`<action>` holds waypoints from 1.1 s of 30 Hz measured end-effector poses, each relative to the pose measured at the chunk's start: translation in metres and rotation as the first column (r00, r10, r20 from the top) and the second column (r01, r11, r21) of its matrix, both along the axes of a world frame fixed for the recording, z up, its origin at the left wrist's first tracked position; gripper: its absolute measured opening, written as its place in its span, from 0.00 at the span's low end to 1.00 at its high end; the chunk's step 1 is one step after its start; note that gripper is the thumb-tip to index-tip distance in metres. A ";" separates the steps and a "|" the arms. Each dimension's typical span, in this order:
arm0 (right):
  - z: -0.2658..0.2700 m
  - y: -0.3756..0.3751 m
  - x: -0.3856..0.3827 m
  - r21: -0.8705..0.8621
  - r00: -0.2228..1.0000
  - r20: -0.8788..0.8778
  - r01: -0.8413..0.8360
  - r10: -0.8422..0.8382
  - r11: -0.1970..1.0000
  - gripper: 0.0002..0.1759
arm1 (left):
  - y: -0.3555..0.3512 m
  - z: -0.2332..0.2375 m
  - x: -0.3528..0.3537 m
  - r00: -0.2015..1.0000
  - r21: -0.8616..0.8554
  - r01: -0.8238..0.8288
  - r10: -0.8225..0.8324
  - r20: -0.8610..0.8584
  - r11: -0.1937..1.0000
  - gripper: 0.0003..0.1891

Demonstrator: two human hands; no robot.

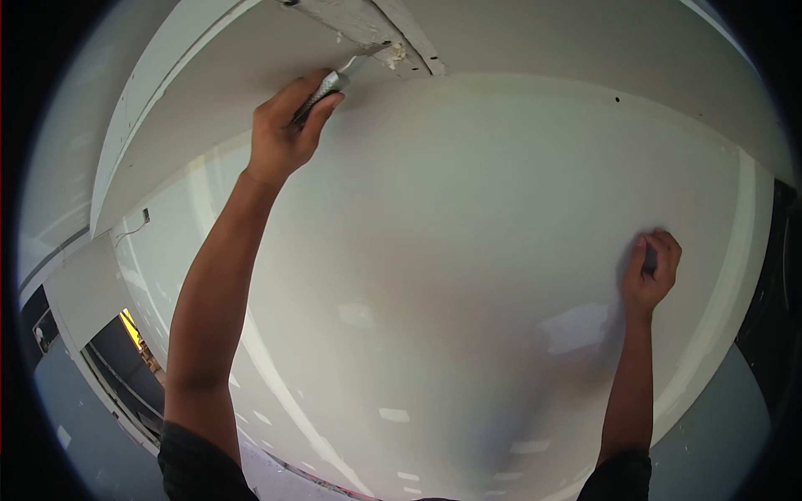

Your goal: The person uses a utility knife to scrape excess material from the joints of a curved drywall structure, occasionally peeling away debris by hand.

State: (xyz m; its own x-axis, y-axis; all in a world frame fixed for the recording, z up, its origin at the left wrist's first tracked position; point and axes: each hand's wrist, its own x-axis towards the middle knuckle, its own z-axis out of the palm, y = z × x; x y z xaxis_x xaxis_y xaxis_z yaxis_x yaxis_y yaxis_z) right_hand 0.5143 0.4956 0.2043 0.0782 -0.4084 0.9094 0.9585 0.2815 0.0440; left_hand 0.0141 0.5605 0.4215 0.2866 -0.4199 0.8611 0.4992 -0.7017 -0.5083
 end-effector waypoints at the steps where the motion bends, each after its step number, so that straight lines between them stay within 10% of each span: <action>1: 0.001 0.000 -0.001 0.004 1.000 0.004 -0.003 0.003 1.000 0.05 | 0.001 0.000 0.000 1.000 -0.048 0.020 -0.020 0.000 0.999 0.13; 4: 0.001 0.002 0.000 0.003 1.000 -0.015 0.022 -0.022 1.000 0.05 | 0.010 0.003 -0.007 0.997 -0.132 0.070 -0.075 -0.033 0.989 0.15; 7: -0.004 0.004 0.007 0.013 1.000 -0.009 -0.009 0.009 1.000 0.05 | 0.009 0.005 -0.011 0.942 -0.183 -0.304 0.266 -0.206 0.935 0.15; 13: 0.000 -0.004 0.003 -0.025 1.000 0.009 0.000 0.001 1.000 0.06 | -0.014 -0.011 -0.004 0.983 0.021 -0.090 0.093 -0.160 0.996 0.13; 22: 0.000 -0.001 0.004 -0.013 0.999 0.028 -0.028 0.028 1.000 0.06 | -0.031 0.007 -0.003 0.975 0.206 -0.211 0.220 -0.021 0.955 0.13; 33: -0.002 0.000 0.006 -0.015 1.000 -0.016 -0.008 0.008 1.000 0.06 | -0.002 0.000 0.002 0.996 0.103 -0.088 0.086 0.029 0.991 0.14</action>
